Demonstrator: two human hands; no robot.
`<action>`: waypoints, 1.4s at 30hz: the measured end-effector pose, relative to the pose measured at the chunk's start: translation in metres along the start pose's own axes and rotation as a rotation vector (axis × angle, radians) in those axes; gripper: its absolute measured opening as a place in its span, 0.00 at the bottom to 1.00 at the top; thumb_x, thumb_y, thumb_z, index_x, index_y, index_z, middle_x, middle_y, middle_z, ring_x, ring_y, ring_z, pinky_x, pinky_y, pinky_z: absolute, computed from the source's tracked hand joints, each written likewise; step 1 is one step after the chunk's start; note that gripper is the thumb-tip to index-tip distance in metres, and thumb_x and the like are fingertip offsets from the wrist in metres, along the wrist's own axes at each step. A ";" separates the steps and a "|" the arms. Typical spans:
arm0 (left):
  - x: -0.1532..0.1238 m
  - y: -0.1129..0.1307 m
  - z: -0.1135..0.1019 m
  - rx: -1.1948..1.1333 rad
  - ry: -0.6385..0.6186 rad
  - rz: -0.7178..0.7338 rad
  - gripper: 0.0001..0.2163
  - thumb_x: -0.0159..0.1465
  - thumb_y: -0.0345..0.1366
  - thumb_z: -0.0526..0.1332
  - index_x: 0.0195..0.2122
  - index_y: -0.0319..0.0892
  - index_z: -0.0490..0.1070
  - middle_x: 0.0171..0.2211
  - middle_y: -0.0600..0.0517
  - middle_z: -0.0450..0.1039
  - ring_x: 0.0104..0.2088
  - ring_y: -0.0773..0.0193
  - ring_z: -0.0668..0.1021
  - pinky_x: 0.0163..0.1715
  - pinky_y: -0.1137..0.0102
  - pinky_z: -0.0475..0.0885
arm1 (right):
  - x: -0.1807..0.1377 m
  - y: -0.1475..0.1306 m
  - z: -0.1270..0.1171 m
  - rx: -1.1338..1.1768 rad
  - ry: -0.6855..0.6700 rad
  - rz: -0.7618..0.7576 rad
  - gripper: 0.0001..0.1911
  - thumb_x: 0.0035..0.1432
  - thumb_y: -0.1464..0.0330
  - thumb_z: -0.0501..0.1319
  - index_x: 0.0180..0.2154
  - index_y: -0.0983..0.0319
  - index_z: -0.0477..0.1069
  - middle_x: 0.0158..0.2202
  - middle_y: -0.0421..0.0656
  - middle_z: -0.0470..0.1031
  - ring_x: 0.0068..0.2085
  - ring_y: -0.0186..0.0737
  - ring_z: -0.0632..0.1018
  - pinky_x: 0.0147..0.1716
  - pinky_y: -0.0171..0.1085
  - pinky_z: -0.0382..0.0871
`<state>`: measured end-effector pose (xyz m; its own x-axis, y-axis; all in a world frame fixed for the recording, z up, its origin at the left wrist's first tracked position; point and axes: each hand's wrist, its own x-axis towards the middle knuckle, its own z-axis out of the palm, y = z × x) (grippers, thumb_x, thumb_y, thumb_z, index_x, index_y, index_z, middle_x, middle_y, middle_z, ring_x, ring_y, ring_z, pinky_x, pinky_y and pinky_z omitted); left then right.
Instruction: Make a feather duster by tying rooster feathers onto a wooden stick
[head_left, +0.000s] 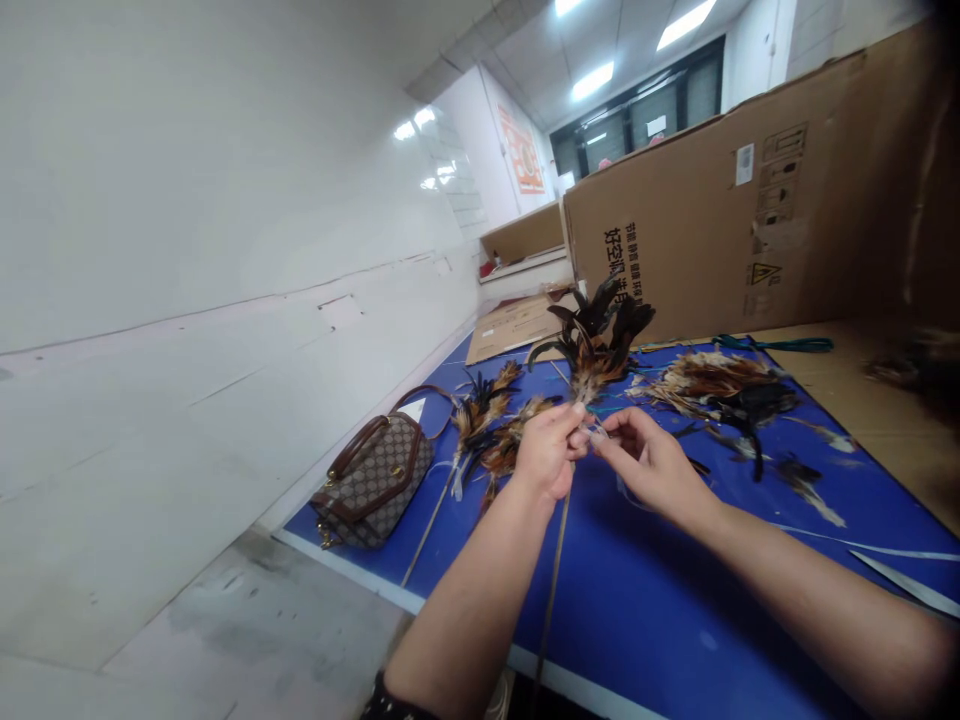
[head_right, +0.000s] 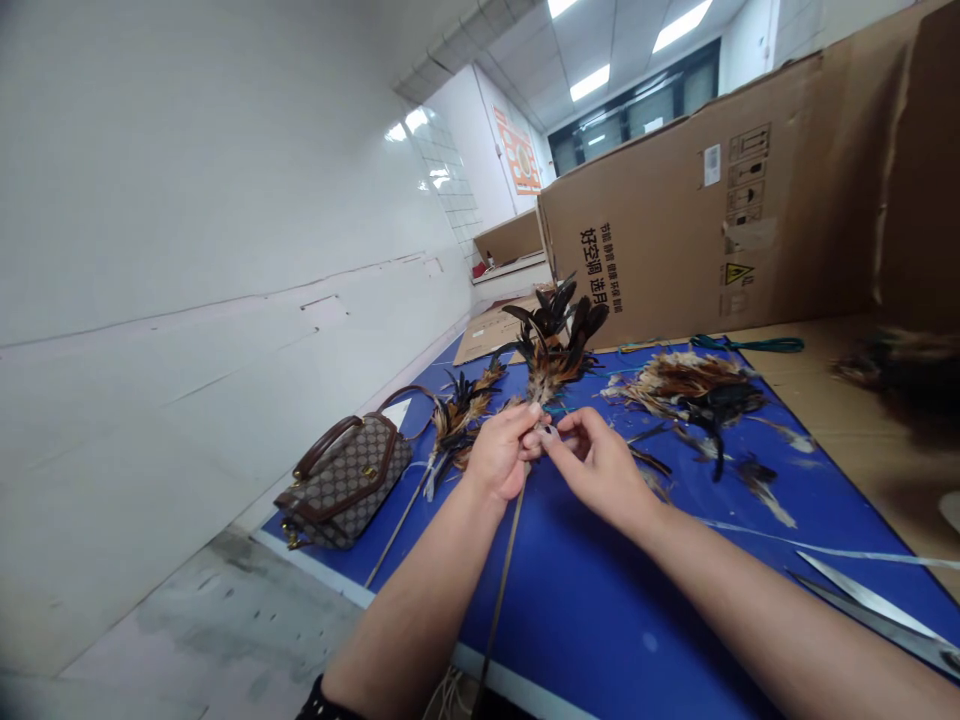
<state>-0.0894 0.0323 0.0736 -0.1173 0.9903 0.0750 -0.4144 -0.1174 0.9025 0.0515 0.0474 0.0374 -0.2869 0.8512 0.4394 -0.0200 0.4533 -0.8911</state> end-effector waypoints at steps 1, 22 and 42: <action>-0.001 -0.001 0.000 0.003 -0.003 -0.003 0.20 0.49 0.43 0.77 0.30 0.33 0.72 0.25 0.53 0.67 0.20 0.78 0.61 0.18 0.77 0.46 | 0.001 0.001 -0.001 0.018 0.003 0.012 0.16 0.61 0.53 0.65 0.40 0.58 0.69 0.37 0.45 0.79 0.38 0.43 0.80 0.40 0.40 0.74; -0.018 -0.014 -0.001 -0.092 -0.115 -0.120 0.21 0.52 0.39 0.77 0.29 0.37 0.64 0.25 0.59 0.56 0.23 0.77 0.62 0.20 0.78 0.51 | 0.012 0.011 -0.011 0.191 0.113 0.270 0.17 0.49 0.55 0.71 0.27 0.62 0.72 0.22 0.38 0.71 0.23 0.35 0.69 0.24 0.34 0.61; -0.017 -0.019 -0.012 0.062 -0.134 -0.090 0.22 0.54 0.47 0.75 0.25 0.38 0.65 0.19 0.58 0.58 0.20 0.76 0.60 0.21 0.74 0.48 | 0.014 0.012 -0.017 0.499 -0.036 0.243 0.17 0.47 0.58 0.76 0.27 0.64 0.76 0.24 0.42 0.73 0.24 0.36 0.70 0.24 0.37 0.66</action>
<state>-0.0905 0.0170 0.0501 0.0407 0.9982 0.0444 -0.3605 -0.0268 0.9324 0.0637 0.0688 0.0350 -0.3726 0.9020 0.2182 -0.3979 0.0571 -0.9156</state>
